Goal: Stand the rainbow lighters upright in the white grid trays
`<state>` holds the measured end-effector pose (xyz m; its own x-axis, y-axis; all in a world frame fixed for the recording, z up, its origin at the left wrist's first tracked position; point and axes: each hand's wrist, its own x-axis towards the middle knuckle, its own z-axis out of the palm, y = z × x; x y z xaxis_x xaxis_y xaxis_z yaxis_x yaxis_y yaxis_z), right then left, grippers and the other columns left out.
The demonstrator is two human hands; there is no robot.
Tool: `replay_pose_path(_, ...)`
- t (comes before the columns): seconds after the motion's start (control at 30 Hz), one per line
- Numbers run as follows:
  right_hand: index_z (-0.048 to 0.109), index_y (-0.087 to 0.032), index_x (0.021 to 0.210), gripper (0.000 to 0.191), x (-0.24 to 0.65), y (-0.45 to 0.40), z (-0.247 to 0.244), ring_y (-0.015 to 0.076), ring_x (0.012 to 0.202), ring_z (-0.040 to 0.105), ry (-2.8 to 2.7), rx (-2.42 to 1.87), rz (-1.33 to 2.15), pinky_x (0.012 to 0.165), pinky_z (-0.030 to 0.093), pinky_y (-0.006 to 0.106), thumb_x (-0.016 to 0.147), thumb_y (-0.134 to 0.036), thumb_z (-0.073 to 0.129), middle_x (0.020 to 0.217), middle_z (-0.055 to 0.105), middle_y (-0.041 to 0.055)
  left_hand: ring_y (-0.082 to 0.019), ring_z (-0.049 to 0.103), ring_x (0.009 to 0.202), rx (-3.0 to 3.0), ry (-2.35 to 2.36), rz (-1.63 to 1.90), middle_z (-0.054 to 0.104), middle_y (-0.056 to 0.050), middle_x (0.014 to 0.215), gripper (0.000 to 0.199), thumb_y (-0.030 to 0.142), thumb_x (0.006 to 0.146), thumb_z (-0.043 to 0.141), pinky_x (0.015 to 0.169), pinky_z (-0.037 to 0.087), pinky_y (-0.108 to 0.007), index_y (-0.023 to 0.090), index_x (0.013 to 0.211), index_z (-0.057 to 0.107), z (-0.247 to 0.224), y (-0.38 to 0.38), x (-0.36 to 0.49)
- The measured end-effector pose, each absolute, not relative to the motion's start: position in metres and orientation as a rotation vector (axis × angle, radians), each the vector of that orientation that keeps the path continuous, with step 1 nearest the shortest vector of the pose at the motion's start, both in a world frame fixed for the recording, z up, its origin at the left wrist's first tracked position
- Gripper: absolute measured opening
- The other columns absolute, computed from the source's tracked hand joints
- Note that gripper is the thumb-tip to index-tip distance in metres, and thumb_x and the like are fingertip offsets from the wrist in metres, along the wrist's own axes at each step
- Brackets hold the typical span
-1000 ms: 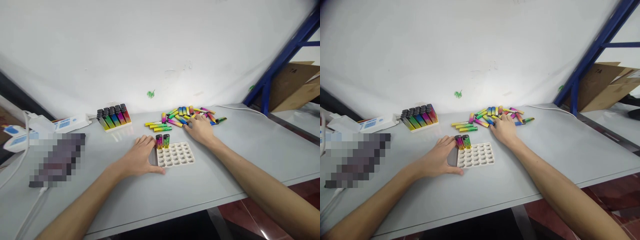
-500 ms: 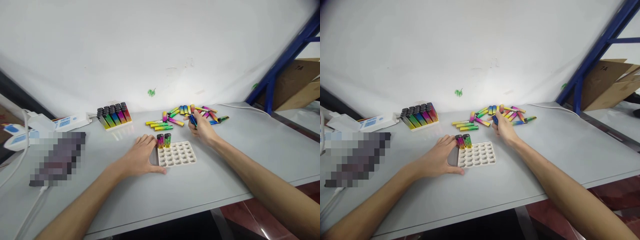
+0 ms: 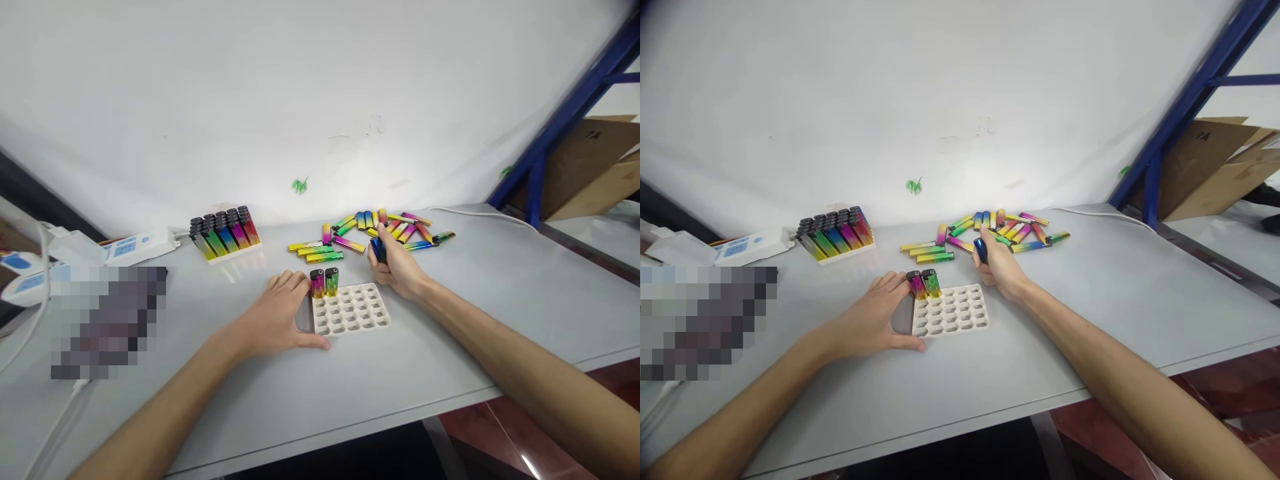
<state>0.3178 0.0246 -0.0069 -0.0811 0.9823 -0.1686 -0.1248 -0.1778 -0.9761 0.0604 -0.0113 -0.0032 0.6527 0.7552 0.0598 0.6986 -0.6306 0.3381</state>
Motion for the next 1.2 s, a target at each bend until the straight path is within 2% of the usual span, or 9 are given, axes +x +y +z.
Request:
replay_pose_path(0.23, 0.041, -0.020, 0.049, 0.055, 0.3136, 0.0225, -0.0042, 0.0056, 0.037, 0.010, -1.090, -1.275, 1.441, 0.038, 0.008, 0.022, 0.096, -0.048, 0.037, 0.042, 0.016, -0.0077, -0.030, 0.047, 0.102, 2.589, 1.163, 0.257, 0.055, -0.009, 0.110, 0.075, 0.085, 0.064, 0.062, 0.094, 0.041, -0.048, 0.020, 0.099, 0.054, -0.0040, -0.0107, 0.0577)
replay_pose_path(0.37, 0.041, -0.020, 0.049, 0.051, 0.3121, 0.0215, -0.0039, 0.0057, 0.037, 0.009, -1.114, -1.267, 1.406, 0.039, 0.008, 0.022, 0.095, -0.041, 0.035, 0.042, 0.017, -0.0076, -0.030, 0.047, 0.103, 2.596, 1.180, 0.234, 0.055, -0.010, 0.111, 0.077, 0.085, 0.064, 0.062, 0.095, 0.041, -0.048, 0.019, 0.102, 0.054, -0.0044, -0.0102, 0.0585)
replay_pose_path(0.47, 0.042, -0.020, 0.049, 0.052, 0.3112, 0.0218, -0.0054, 0.0057, 0.038, 0.010, -1.126, -1.269, 1.401, 0.039, 0.008, 0.022, 0.095, -0.043, 0.036, 0.042, 0.017, -0.0074, -0.030, 0.046, 0.104, 2.596, 1.177, 0.228, 0.054, -0.010, 0.112, 0.079, 0.085, 0.064, 0.062, 0.095, 0.041, -0.048, 0.018, 0.105, 0.055, -0.0038, -0.0106, 0.0594)
replay_pose_path(0.67, 0.042, -0.020, 0.049, 0.058, 0.3106, 0.0219, -0.0086, 0.0058, 0.037, 0.011, -1.127, -1.269, 1.393, 0.038, 0.007, 0.023, 0.094, -0.057, 0.041, 0.042, 0.017, -0.0077, -0.031, 0.047, 0.104, 2.589, 1.187, 0.230, 0.055, -0.010, 0.112, 0.079, 0.085, 0.063, 0.062, 0.095, 0.041, -0.049, 0.019, 0.105, 0.055, -0.0038, -0.0105, 0.0599)
replay_pose_path(0.97, 0.040, -0.021, 0.050, 0.054, 0.3095, 0.0211, -0.0058, 0.0063, 0.036, 0.010, -1.194, -1.291, 1.351, 0.038, 0.008, 0.024, 0.098, -0.044, 0.032, 0.041, 0.019, -0.0067, -0.032, 0.048, 0.105, 2.588, 1.195, 0.251, 0.055, -0.010, 0.112, 0.077, 0.085, 0.063, 0.063, 0.096, 0.042, -0.049, 0.020, 0.103, 0.056, -0.0047, -0.0113, 0.0584)
replay_pose_path(1.1, 0.039, -0.021, 0.050, 0.056, 0.3096, 0.0216, -0.0084, 0.0067, 0.037, 0.011, -1.188, -1.310, 1.350, 0.038, 0.009, 0.024, 0.098, -0.049, 0.033, 0.041, 0.018, -0.0069, -0.032, 0.048, 0.104, 2.578, 1.195, 0.243, 0.056, -0.010, 0.110, 0.075, 0.084, 0.063, 0.064, 0.095, 0.042, -0.050, 0.020, 0.101, 0.055, -0.0038, -0.0115, 0.0586)
replay_pose_path(1.2, 0.049, -0.020, 0.060, 0.053, 0.3100, 0.0214, -0.0114, 0.0076, 0.038, 0.018, -1.219, -1.248, 1.321, 0.039, 0.013, 0.024, 0.096, -0.056, 0.037, 0.045, 0.026, -0.0066, -0.032, 0.047, 0.104, 2.571, 1.199, 0.227, 0.055, -0.010, 0.110, 0.074, 0.084, 0.063, 0.064, 0.095, 0.041, -0.050, 0.019, 0.098, 0.054, -0.0023, -0.0120, 0.0594)
